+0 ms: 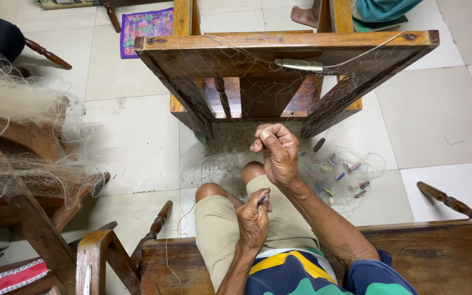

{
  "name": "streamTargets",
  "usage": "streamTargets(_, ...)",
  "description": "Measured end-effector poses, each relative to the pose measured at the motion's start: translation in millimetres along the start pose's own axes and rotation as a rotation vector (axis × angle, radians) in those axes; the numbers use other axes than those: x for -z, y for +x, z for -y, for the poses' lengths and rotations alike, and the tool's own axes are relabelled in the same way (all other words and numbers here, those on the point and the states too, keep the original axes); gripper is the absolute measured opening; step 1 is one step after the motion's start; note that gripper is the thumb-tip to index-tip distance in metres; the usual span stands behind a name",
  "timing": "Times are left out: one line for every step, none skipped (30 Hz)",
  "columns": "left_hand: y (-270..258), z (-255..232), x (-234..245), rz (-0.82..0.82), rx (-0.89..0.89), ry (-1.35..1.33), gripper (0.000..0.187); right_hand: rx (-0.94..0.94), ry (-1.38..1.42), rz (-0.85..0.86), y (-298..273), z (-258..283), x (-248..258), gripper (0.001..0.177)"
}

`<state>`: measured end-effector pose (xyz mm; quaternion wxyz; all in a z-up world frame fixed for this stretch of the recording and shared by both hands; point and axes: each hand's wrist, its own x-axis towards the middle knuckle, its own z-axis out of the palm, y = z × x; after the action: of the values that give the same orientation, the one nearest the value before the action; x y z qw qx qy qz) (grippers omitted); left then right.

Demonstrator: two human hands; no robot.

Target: Repairing or weaving a fine-mesh fishing net using a netting shuttle

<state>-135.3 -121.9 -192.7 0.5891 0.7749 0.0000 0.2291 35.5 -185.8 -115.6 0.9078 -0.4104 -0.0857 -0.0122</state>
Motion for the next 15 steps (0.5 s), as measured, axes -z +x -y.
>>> streamTargets(0, 0, 1, -0.002, 0.001, 0.000, 0.021, -0.002, 0.000, 0.001, -1, -1, 1, 0.013)
streamTargets(1, 1, 3, 0.001, -0.013, 0.008, 0.022, -0.004, -0.002, -0.001, -1, -1, 2, 0.013)
streamTargets(2, 1, 5, 0.003, -0.027, 0.016, 0.025, -0.006, -0.004, -0.003, -2, -1, 3, 0.013)
streamTargets(3, 0, 6, 0.002, -0.027, 0.016, 0.025, -0.007, -0.004, -0.003, -2, -2, 3, 0.013)
streamTargets(4, -2, 7, 0.001, -0.001, -0.006, 0.026, -0.015, -0.002, 0.000, -2, -3, 4, 0.012)
streamTargets(6, -3, 8, 0.000, 0.023, -0.027, 0.028, -0.022, 0.000, 0.003, -2, -3, 4, 0.012)
streamTargets(8, -3, 13, 0.000, 0.022, -0.027, 0.028, -0.022, 0.000, 0.005, -2, -2, 5, 0.012)
streamTargets(11, -2, 17, -0.015, 0.016, -0.041, 0.028, -0.041, 0.030, 0.003, -1, 0, 5, 0.011)
streamTargets(14, -2, 21, -0.029, 0.010, -0.055, 0.029, -0.061, 0.059, 0.001, -1, 2, 6, 0.011)
streamTargets(15, 0, 28, -0.027, 0.011, -0.056, 0.029, -0.061, 0.058, -0.001, -1, 4, 8, 0.011)
streamTargets(16, 1, 34, -0.035, 0.039, -0.042, 0.027, -0.076, 0.045, -0.004, -1, 6, 10, 0.010)
streamTargets(19, 3, 40, -0.045, 0.065, -0.028, 0.031, -0.091, 0.032, -0.004, 0, 8, 11, 0.011)
streamTargets(21, 1, 43, -0.046, 0.064, -0.027, 0.031, -0.091, 0.032, -0.003, 0, 7, 11, 0.011)
streamTargets(23, -2, 46, -0.061, 0.093, -0.014, 0.033, -0.078, 0.003, 0.007, 0, 6, 12, 0.010)
streamTargets(25, -4, 49, -0.077, 0.122, -0.001, 0.037, -0.065, -0.026, 0.018, 0, 5, 13, 0.009)
